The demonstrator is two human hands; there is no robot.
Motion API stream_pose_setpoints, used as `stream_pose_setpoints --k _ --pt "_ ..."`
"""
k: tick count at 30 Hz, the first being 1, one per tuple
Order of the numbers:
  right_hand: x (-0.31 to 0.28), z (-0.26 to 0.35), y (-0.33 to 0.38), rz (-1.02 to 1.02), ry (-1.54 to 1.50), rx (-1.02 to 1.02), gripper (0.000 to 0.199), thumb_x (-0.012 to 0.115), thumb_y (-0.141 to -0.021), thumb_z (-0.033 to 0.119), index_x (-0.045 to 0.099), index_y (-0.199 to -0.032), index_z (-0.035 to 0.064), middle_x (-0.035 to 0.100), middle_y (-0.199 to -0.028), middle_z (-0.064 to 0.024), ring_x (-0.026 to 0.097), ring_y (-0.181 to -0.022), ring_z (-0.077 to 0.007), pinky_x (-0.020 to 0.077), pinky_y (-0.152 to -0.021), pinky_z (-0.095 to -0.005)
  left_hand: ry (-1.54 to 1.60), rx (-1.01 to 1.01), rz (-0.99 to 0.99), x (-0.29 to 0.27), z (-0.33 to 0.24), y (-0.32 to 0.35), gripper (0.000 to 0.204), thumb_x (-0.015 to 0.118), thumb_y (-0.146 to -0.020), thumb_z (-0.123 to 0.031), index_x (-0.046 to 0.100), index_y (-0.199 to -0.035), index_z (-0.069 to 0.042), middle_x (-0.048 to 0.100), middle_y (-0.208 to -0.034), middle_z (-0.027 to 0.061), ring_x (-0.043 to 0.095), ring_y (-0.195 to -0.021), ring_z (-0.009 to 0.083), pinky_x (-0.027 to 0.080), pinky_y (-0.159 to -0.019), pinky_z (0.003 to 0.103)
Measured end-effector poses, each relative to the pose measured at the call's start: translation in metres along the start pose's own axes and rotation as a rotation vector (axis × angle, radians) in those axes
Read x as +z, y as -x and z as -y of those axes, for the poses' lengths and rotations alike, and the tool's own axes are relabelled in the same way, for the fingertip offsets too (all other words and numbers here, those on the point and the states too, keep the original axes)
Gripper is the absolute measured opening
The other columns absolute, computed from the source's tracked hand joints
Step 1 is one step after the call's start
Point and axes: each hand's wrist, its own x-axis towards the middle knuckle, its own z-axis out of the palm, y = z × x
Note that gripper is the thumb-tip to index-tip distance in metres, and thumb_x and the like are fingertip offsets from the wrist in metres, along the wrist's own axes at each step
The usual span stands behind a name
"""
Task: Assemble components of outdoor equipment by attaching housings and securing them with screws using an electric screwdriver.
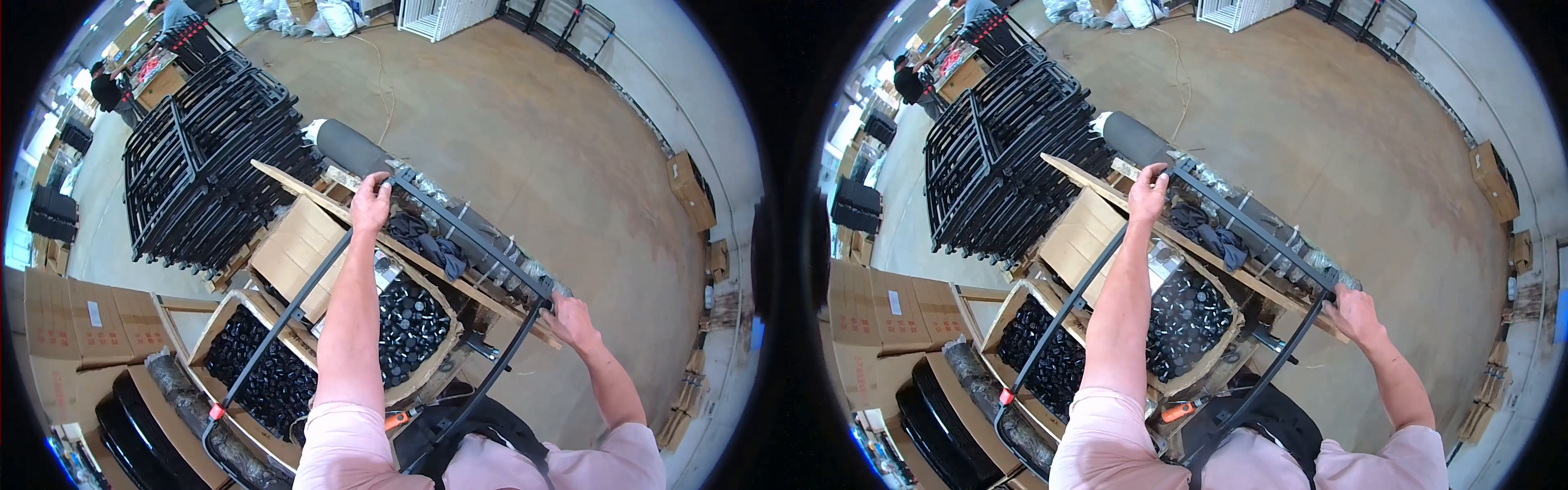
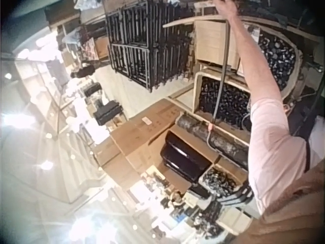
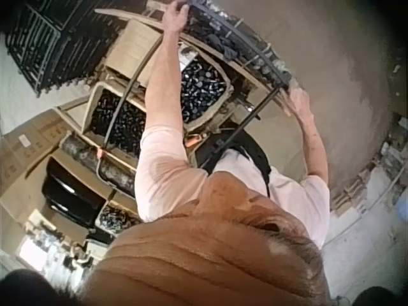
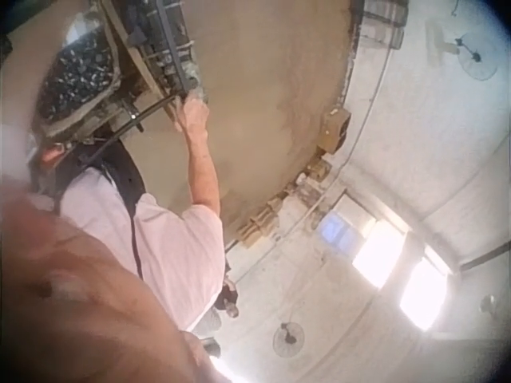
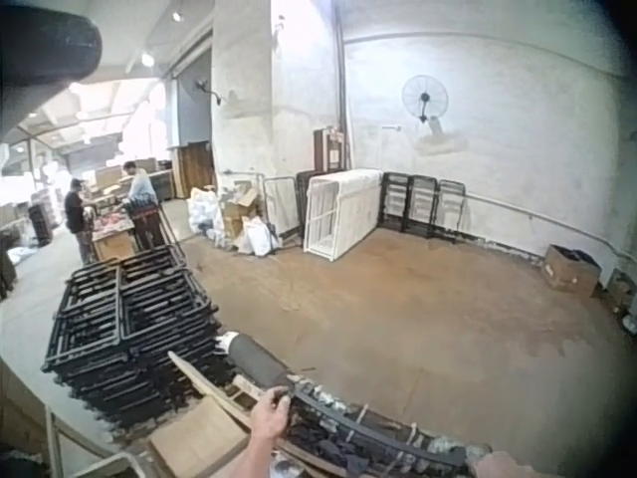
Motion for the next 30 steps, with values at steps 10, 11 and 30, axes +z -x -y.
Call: stream_pose_setpoints --k 10,11,30 --pt "0.01 -0.006 -0.004 -0.271 -0.046 -0.166 0.033 0.068 -0.096 0.033 0.062 -0.11 0.0032 0.073 -0.088 -0.0234 0.072 -0.086 -0.0444 0.0565 -0.08 -0.0556 -0.089 0.07 0.035 0.007 -0.009 0.0 0.037 0.073 -0.096 -0.027 0.071 -0.132 -0.021 0.072 -0.12 0.005 0.07 -0.107 0.0249 0.054 -0.097 0.039" --pt "0.009 -0.001 -0.008 -0.176 -0.035 -0.105 0.034 0.067 -0.097 0.032 0.06 -0.113 0.003 0.073 -0.091 -0.0243 0.072 -0.088 -0.0449 0.0563 -0.08 -0.0557 -0.094 0.068 0.028 0.005 -0.001 -0.002 0.037 0.073 -0.096 -0.027 0.071 -0.132 -0.021 0.072 -0.12 0.005 0.07 -0.107 0.0249 0.054 -0.097 0.039" --pt "-0.004 0.001 -0.004 -0.063 0.168 -0.203 0.051 0.064 -0.098 0.049 0.073 -0.097 -0.0011 0.074 -0.085 -0.0247 0.073 -0.086 -0.0433 0.0573 -0.081 -0.0537 -0.101 0.08 -0.004 -0.006 0.003 0.005 0.034 0.066 -0.1 -0.019 0.068 -0.133 -0.021 0.065 -0.129 0.0038 0.067 -0.114 0.0247 0.053 -0.101 0.038"
